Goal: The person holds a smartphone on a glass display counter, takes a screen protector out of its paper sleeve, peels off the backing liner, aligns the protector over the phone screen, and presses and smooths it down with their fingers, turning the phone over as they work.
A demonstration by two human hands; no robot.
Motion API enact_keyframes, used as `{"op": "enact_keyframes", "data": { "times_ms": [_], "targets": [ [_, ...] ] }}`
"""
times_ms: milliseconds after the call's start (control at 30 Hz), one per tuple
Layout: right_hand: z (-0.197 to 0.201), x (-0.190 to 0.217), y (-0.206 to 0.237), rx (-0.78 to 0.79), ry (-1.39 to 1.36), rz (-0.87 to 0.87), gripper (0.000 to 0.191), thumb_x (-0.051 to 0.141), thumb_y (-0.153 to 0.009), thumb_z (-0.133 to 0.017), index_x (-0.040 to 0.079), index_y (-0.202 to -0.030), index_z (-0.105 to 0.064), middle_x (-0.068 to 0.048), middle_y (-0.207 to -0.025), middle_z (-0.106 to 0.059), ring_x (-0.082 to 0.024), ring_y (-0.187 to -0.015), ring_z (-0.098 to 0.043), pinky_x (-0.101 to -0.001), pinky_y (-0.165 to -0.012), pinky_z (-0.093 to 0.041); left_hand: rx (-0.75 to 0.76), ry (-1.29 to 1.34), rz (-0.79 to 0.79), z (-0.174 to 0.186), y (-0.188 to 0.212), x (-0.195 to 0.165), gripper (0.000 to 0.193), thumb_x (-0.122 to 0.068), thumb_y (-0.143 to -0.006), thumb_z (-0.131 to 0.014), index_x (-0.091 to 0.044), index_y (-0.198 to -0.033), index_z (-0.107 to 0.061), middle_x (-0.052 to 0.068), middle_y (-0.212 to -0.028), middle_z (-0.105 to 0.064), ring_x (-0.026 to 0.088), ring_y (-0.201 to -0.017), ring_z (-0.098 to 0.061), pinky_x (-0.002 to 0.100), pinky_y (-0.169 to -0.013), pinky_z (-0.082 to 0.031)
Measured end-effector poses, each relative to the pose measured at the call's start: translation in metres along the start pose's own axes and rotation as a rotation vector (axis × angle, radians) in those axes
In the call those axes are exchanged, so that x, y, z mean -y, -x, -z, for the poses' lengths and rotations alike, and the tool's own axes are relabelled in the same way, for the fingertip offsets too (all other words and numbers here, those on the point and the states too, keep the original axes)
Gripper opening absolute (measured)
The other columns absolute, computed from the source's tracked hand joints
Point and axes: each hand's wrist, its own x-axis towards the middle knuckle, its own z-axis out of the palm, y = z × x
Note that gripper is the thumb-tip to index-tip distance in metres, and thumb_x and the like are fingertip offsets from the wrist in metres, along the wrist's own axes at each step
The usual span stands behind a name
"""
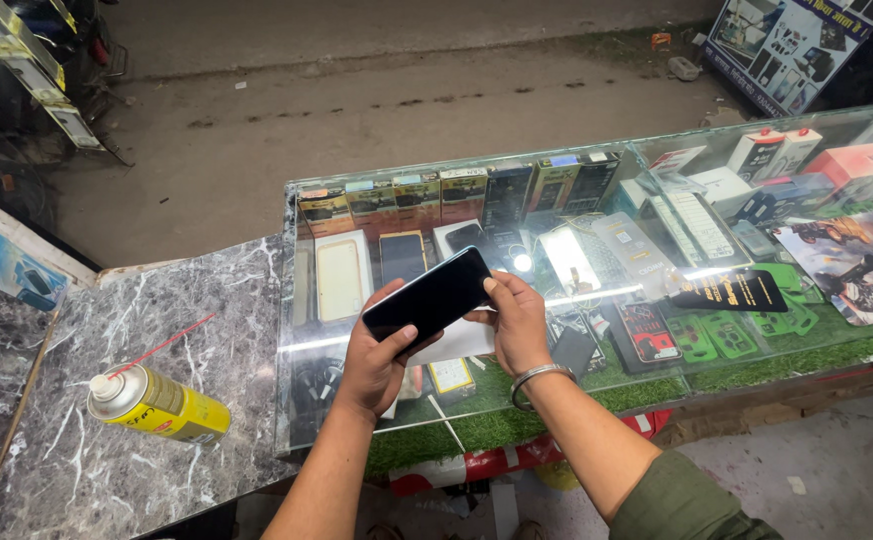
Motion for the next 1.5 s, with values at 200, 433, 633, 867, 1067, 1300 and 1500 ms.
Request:
{"op": "enact_keyframes", "data": {
  "times_ms": [200,433,633,867,1067,1300,1500],
  "targets": [
    [-0.004,0.010,0.005,0.109,-0.102,0.041,0.036,0.016,-0.103,-0.051,-0.004,-0.132,-0.060,-0.009,-0.106,-0.072,-0.015,-0.089,-0.068,-0.0308,-0.077,-0.057,-0.021,0.047,-0.027,0.000,0.002,-0.001,0.049,0.001,-0.085,-0.066,-0.006,-0.126,-0.041,0.016,-0.119,-0.061,0.033,-0.112,-0.069,0.052,-0.096,-0.062],
    [0.002,0.005,0.003,0.132,-0.043,0.020,0.060,-0.004,-0.090,-0.049,-0.001,-0.150,-0.050,-0.005,-0.108,-0.064,-0.010,-0.093,-0.061,-0.0245,-0.087,-0.052,-0.042,0.082,-0.037,0.002,0.006,-0.003,0.050,-0.003,-0.088,-0.065,-0.006,-0.135,-0.048,0.017,-0.122,-0.064,0.029,-0.108,-0.068,0.048,-0.094,-0.060],
    [0.009,-0.006,-0.002,0.130,-0.028,0.080,0.053,-0.007,-0.092,-0.059,-0.004,-0.144,-0.055,0.000,-0.100,-0.060,-0.007,-0.088,-0.056,-0.0213,-0.085,-0.048,-0.017,0.041,-0.058,-0.001,0.003,-0.002,0.053,-0.004,-0.090,-0.068,-0.008,-0.140,-0.050,0.010,-0.127,-0.064,0.025,-0.118,-0.065,0.046,-0.103,-0.053],
    [0.010,-0.005,-0.002,0.083,-0.106,0.073,0.040,-0.006,-0.091,-0.058,-0.002,-0.131,-0.057,-0.001,-0.092,-0.062,-0.007,-0.084,-0.059,-0.0212,-0.081,-0.050,-0.003,-0.006,-0.026,-0.004,0.003,-0.003,0.065,-0.002,-0.093,-0.064,-0.010,-0.154,-0.043,0.008,-0.131,-0.064,0.022,-0.120,-0.063,0.044,-0.103,-0.052],
    [0.017,-0.015,-0.006,0.117,-0.175,0.108,0.034,-0.006,-0.096,-0.061,-0.002,-0.129,-0.059,0.002,-0.089,-0.056,-0.006,-0.080,-0.055,-0.0206,-0.077,-0.048,0.017,-0.026,-0.011,-0.003,0.003,-0.004,0.067,-0.002,-0.093,-0.064,-0.011,-0.156,-0.041,0.008,-0.131,-0.064,0.021,-0.121,-0.062,0.042,-0.103,-0.052],
    [0.009,-0.004,-0.002,0.069,-0.200,0.048,0.027,-0.004,-0.092,-0.059,0.002,-0.118,-0.055,-0.001,-0.093,-0.063,-0.008,-0.084,-0.061,-0.0231,-0.080,-0.052,0.053,-0.045,0.000,-0.001,0.003,-0.002,0.069,-0.002,-0.092,-0.067,-0.010,-0.156,-0.041,0.008,-0.133,-0.063,0.021,-0.123,-0.062,0.041,-0.106,-0.051],
    [0.006,0.001,0.001,0.073,-0.216,0.044,0.023,-0.002,-0.094,-0.060,0.005,-0.115,-0.056,0.000,-0.092,-0.063,-0.008,-0.082,-0.060,-0.0229,-0.079,-0.051,0.047,-0.067,0.028,-0.002,0.004,-0.001,0.072,-0.004,-0.090,-0.069,-0.010,-0.155,-0.041,0.009,-0.133,-0.063,0.023,-0.123,-0.061,0.043,-0.106,-0.052]
  ]
}}
